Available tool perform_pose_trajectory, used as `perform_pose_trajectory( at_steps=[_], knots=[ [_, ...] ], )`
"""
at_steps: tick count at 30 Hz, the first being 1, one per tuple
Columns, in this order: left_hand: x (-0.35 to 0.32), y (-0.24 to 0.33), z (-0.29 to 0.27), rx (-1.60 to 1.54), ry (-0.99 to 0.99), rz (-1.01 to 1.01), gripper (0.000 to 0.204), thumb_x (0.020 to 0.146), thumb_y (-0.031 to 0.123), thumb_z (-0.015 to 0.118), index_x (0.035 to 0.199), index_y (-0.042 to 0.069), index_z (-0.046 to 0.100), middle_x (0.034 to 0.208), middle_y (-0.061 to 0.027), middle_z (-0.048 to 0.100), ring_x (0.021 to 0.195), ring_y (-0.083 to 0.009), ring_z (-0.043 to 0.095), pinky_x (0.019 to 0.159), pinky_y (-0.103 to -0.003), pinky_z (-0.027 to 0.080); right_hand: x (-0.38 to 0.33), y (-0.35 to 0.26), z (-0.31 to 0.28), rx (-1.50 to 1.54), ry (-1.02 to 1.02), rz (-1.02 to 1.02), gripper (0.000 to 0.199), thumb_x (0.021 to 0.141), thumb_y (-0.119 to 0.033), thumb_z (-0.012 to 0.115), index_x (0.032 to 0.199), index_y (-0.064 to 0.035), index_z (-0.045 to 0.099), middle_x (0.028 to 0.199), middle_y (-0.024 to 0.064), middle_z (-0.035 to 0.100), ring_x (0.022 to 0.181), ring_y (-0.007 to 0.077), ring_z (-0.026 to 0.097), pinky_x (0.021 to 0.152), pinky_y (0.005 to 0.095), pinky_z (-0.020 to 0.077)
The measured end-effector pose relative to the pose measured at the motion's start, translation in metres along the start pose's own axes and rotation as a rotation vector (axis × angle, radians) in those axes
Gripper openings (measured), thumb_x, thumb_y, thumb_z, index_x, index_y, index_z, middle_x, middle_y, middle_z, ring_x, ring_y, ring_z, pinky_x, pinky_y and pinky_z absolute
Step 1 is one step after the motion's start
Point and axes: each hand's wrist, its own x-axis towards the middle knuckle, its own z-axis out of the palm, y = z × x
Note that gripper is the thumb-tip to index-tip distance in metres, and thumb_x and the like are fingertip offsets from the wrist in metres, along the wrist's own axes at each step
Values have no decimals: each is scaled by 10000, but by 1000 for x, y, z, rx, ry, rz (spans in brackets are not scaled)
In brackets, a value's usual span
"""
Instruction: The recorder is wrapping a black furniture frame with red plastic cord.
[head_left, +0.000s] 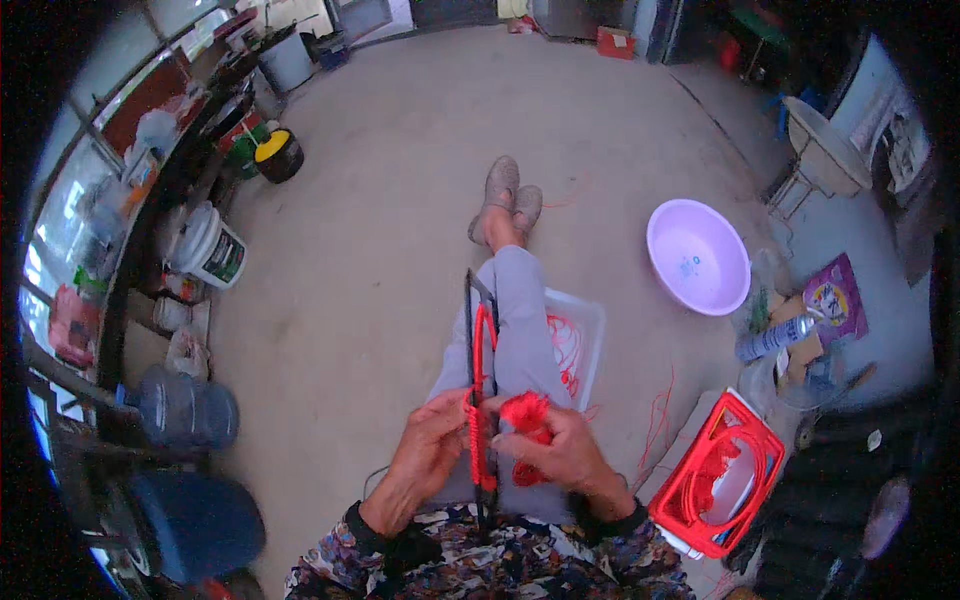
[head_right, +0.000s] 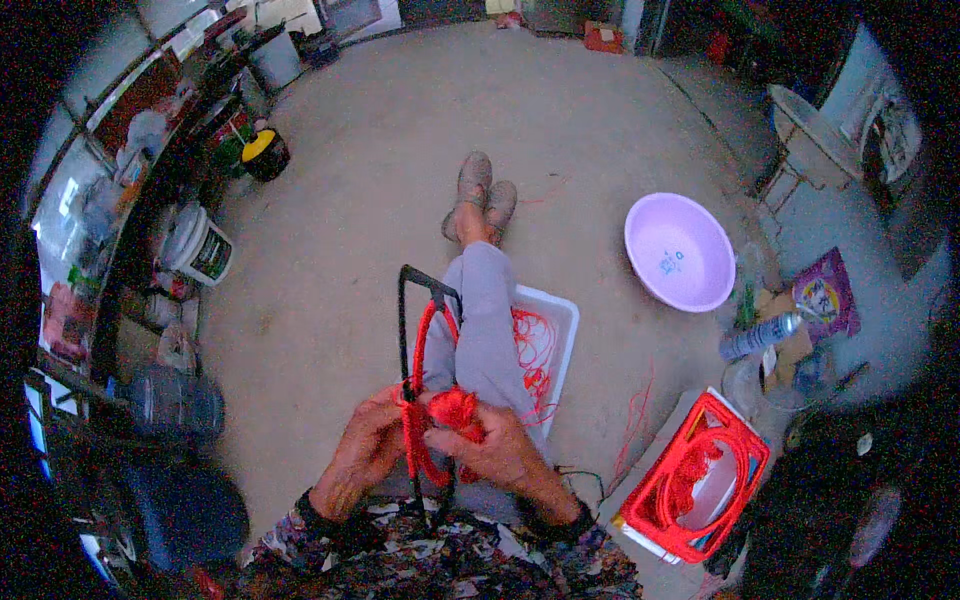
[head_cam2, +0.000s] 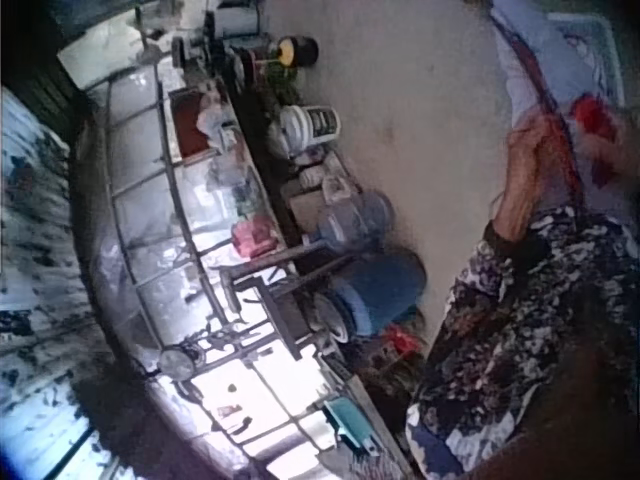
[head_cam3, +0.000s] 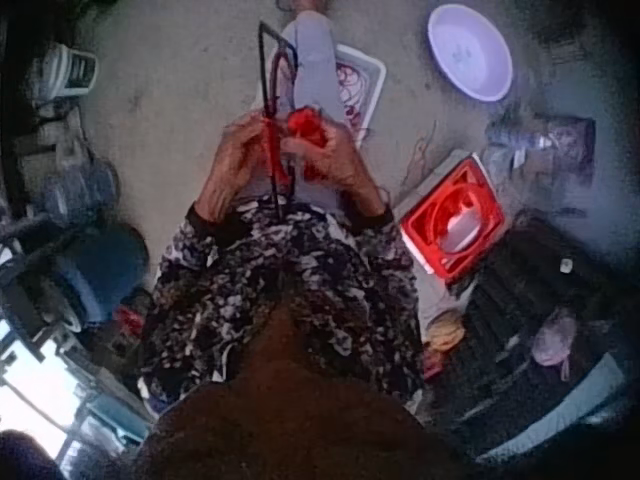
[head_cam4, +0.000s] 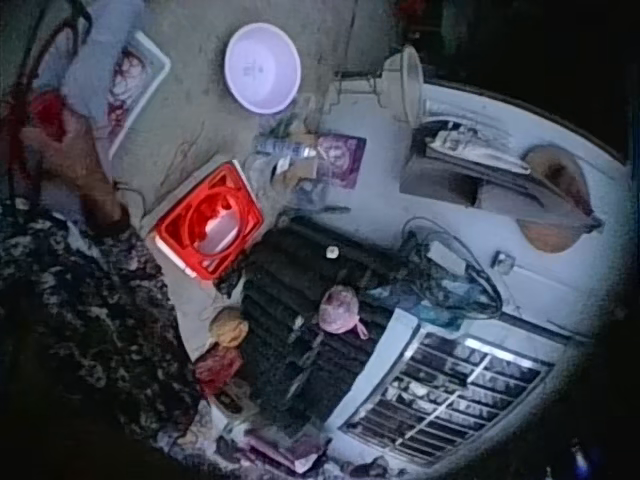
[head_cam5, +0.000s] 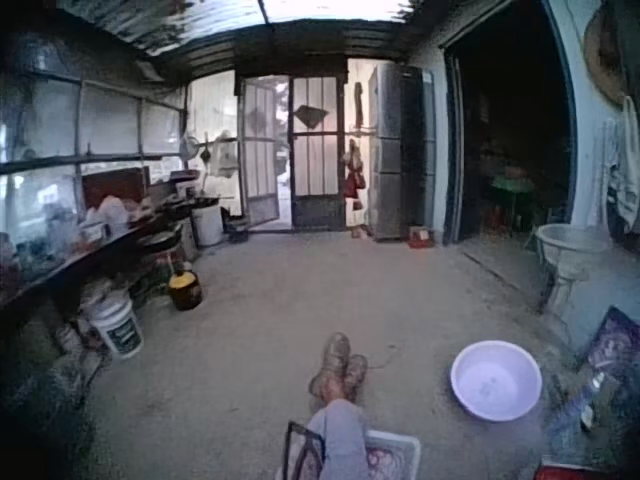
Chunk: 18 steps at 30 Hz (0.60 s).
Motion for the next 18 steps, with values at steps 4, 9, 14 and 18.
perform_pose_trajectory(
  at_steps=[4, 9, 14, 18],
  knots=[
    [9, -19, 3, -60, -82, -75, 273, 899, 194, 554, 1080, -10, 544, 942, -84, 626, 838, -172, 609, 766, -314, 499, -8, 0, -1, -48, 67, -7, 231, 807, -182, 682, 999, -68, 621, 721, -15, 604, 569, 63, 544, 479, 233, 441],
    [15, -35, 20, -277, -175, -212, 270, 915, 236, 527, 1060, 10, 546, 934, -88, 625, 790, -176, 614, 729, -322, 507, -23, 4, -14, 77, 191, 147, 177, 825, -144, 651, 954, -31, 609, 716, 5, 606, 603, 66, 561, 501, 229, 444],
    [20, -45, 26, -354, -188, -187, 294, 929, 260, 487, 1084, 17, 544, 896, -94, 630, 730, -210, 622, 657, -339, 517, -38, 15, -36, 43, 466, 67, 115, 807, -59, 602, 903, -24, 550, 649, 11, 528, 531, 88, 482, 475, 225, 372],
    [25, -51, 27, -458, -192, -185, 279, 932, 261, 485, 1079, 35, 559, 934, -56, 629, 813, -171, 616, 713, -322, 508, -47, -8, -29, 127, 485, 109, 110, 803, -60, 598, 884, -22, 534, 670, 41, 545, 550, 112, 502, 488, 235, 391]
  ],
)
